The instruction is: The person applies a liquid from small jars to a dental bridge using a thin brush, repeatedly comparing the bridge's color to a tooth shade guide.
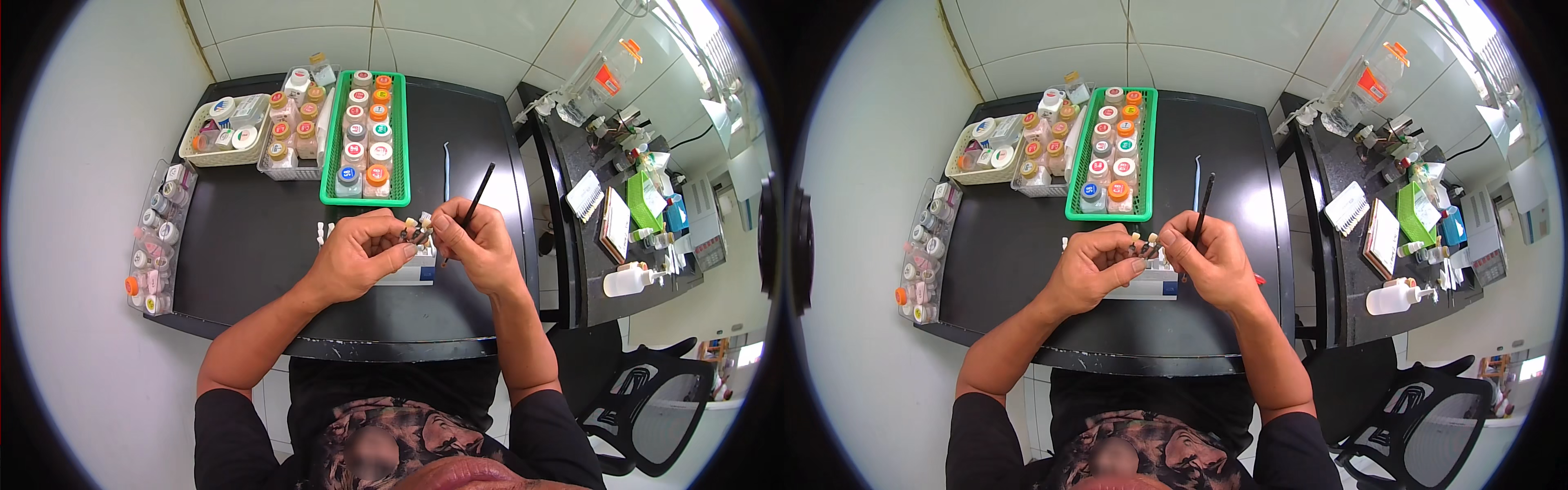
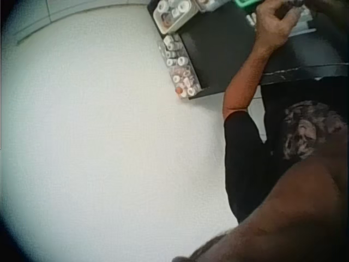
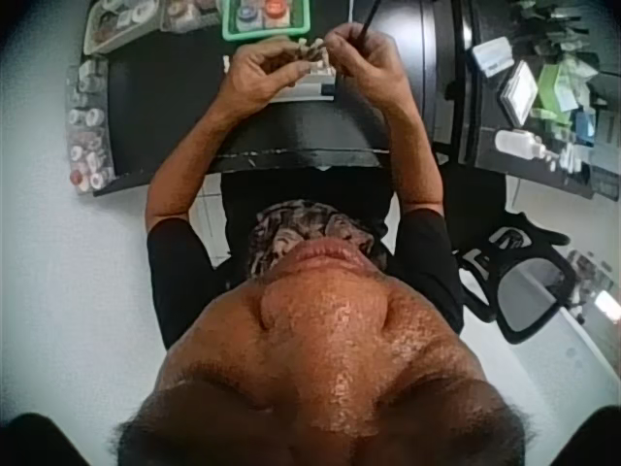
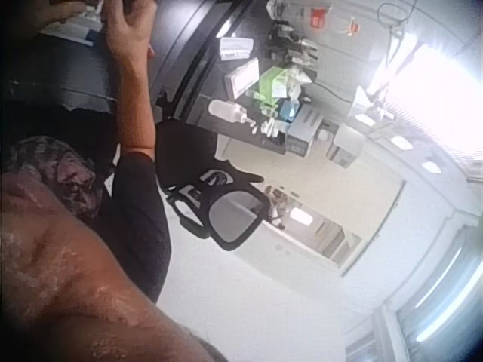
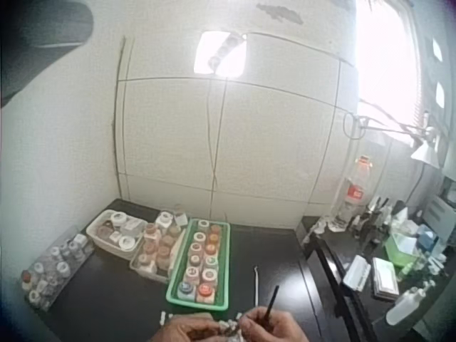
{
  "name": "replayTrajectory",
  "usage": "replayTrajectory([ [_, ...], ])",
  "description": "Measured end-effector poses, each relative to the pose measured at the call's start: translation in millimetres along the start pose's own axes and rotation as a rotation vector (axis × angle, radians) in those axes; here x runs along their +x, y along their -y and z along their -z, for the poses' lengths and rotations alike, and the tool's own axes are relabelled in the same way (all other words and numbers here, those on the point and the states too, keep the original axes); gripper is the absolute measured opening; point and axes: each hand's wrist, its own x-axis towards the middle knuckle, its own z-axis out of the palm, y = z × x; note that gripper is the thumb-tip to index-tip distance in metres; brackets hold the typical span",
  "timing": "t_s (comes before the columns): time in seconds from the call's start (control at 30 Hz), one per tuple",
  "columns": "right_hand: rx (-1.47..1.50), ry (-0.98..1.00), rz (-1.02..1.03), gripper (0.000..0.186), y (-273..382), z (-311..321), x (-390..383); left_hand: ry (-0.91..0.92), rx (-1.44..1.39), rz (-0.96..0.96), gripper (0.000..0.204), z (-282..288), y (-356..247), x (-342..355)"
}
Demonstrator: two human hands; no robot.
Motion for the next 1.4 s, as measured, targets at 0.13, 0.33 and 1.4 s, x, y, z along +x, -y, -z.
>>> replayTrajectory([
  [0.13,0.0,0.012,0.004,0.022,1,1,0,0.008,-0.002,0.014,0.02,1,0,0],
  [0.33,0.009,-0.057,0.044,0.021,3,2,1,-0.077,-0.059,0.038,0.026,-5,-6,2],
  [1.4,-0.438,-0.108,0.372,0.023,-7,-6,2,-0.146,0.549,-0.385,0.026,-3,-11,4],
])
